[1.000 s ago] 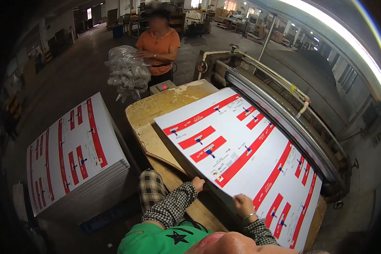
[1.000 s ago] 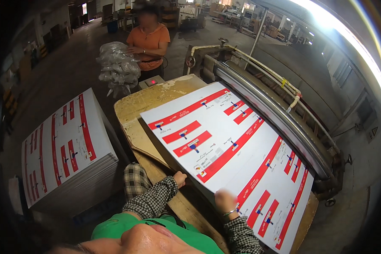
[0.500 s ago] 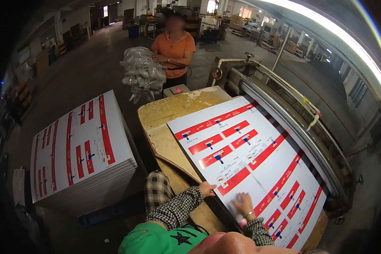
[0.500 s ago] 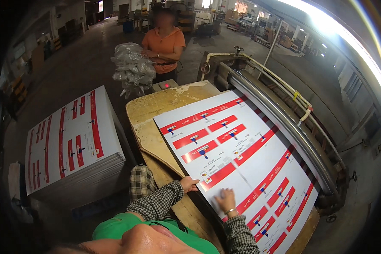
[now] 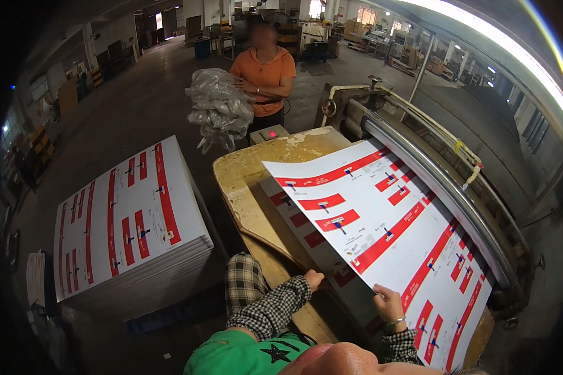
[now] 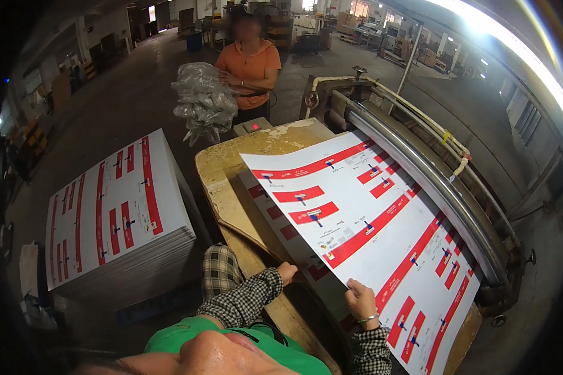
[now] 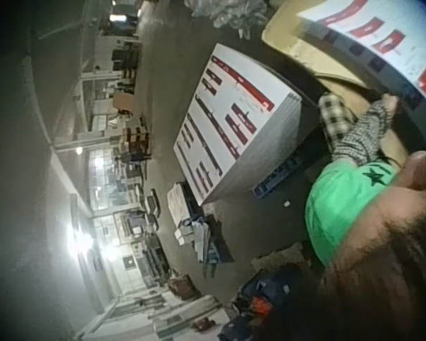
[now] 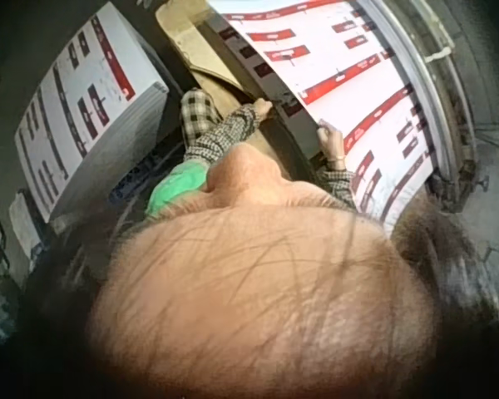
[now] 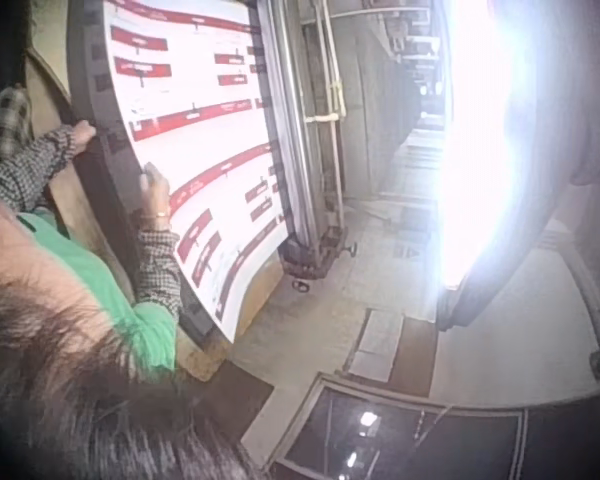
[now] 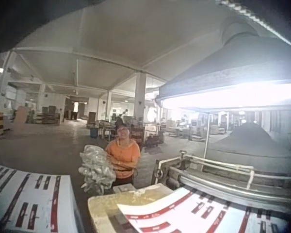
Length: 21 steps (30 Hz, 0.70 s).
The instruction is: The person repeatedly picks up large printed sheets from a stack and places them onto a conveyor table, aligning each sheet before moving to the next. The sheets feature red and white graphics and are handled one at a time throughout the clip.
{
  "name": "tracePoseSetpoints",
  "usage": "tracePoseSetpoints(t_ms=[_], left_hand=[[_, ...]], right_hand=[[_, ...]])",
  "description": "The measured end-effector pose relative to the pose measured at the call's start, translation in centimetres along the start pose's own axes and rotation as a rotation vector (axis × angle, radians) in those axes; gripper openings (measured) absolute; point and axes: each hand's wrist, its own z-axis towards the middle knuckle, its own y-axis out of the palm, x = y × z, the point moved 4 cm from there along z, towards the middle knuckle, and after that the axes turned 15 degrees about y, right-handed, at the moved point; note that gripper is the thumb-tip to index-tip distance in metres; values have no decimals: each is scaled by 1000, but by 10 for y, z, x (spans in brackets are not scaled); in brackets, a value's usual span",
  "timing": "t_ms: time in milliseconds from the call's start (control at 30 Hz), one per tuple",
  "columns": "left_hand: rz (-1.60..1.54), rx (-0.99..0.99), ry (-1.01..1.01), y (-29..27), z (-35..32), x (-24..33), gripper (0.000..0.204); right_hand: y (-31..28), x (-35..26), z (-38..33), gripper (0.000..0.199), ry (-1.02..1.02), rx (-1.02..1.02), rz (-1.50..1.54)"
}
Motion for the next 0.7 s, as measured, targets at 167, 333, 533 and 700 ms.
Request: tracePoseSetpoints(t_ms=[167,333,533,700], left_hand=[[-13,175,-7,8,28,-41,25],[-181,124,97,21,-5,10,27],[-219,51,121,10,26,-32,47],[-447,-73,161,33,-9,22,43]], right_hand=[[22,15,-8,32,57,-37,85],[52,64,-1,33,24,-11,20],[56,60,10,32,5,-87,-71],[31,98,75,39,69,246,-270]])
